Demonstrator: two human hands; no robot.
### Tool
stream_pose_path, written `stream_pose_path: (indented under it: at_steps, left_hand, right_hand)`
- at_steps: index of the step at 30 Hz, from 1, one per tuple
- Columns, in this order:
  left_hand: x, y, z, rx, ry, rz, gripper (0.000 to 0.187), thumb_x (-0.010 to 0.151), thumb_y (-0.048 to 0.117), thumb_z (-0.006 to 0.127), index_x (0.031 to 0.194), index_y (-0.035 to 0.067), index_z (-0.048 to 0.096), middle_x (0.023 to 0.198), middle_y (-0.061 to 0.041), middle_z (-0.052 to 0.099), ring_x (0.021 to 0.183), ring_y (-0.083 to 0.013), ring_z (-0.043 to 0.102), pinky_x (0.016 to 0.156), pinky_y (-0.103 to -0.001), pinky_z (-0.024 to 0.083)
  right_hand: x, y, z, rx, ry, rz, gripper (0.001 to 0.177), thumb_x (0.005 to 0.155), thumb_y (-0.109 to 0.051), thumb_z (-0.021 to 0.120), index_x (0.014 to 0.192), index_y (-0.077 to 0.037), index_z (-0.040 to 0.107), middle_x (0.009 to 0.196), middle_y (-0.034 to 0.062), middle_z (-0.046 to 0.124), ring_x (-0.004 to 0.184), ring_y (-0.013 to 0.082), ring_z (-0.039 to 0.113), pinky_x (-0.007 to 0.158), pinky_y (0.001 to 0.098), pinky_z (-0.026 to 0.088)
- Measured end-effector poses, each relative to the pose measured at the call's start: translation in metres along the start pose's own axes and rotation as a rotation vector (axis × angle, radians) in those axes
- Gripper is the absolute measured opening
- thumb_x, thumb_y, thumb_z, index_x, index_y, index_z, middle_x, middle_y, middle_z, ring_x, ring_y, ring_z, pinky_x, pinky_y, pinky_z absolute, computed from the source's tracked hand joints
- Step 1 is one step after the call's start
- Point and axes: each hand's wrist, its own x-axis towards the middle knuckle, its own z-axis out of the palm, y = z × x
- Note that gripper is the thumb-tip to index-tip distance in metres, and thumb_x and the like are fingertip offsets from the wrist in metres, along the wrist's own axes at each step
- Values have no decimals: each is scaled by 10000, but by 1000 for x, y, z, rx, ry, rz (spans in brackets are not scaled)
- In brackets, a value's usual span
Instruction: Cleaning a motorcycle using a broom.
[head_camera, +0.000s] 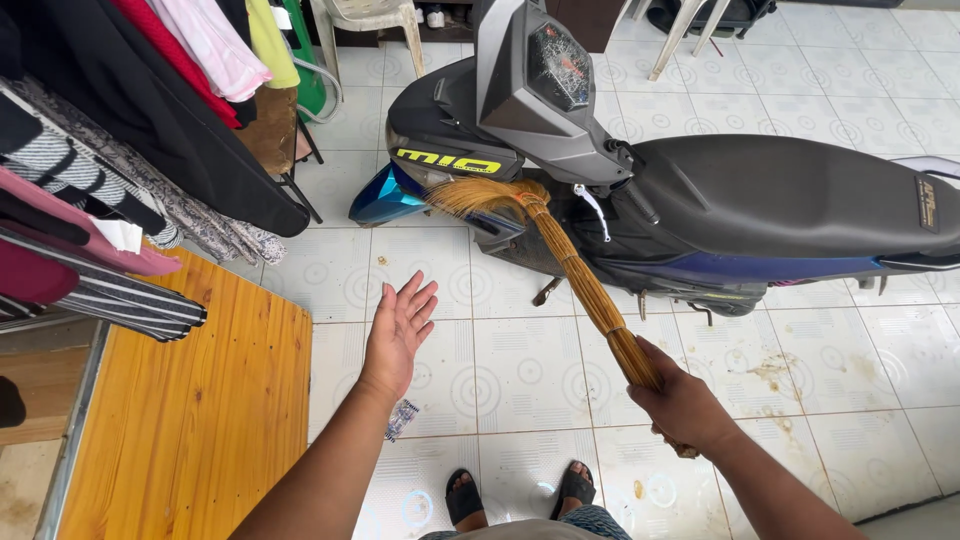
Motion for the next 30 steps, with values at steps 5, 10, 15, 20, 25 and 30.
stream_pose_path:
  at_steps: [5,10,15,20,25,30]
  left_hand:
    - [11,16,5,13,-57,77,876,949,707,222,1587,122,357,1629,-143,418,1539,-303,331,1231,-496,193]
    - [11,27,11,-7,-79,134,883,947,708,208,1591,120,344,1637,-142,406,1539,-312,325,1224,-493,191]
    - [2,37,7,-24,-58,140,890,942,712,191,1592,123,341,1630,-139,420,1530,-307,339,1215,-498,203]
    - [-15,46,-26,-43,-31,197,900,952,717,192,1595,104,337,1636,-145,408,1538,-315,335,1229,-501,208]
    - [-34,56,-55,-51,19,228,915,948,723,186,1597,95,332,1638,-155,405,1540,-316,330,1228,-498,200]
    - [-43,59,-57,-32,63,240,927,943,730,161,1599,94,319,1645,-147,394,1547,-303,325,1228,-492,198]
  right_hand:
    - [21,-3,12,226,-154,43,899,893,-191,691,1611,-366,179,1104,147,689,744,225,688,634,375,619]
    - [14,-64,24,591,-290,-1,1012,793,-138,725,1630,-264,171,1161,177,669,732,238,641,633,364,569]
    - [-15,-115,16,556,-344,-62,1031,787,-140,745,1631,-248,161,1125,169,676,757,229,661,629,364,577]
    - [25,-64,-18,548,-215,-53,925,779,-160,733,1607,-243,329,1083,131,671,772,222,669,644,352,591]
    - [66,-35,3,614,-133,55,913,821,-128,711,1617,-222,275,1111,159,637,842,245,654,691,372,590]
    - [11,-83,56,652,-305,-8,934,787,-109,682,1606,-253,256,1148,141,617,816,239,622,661,393,583]
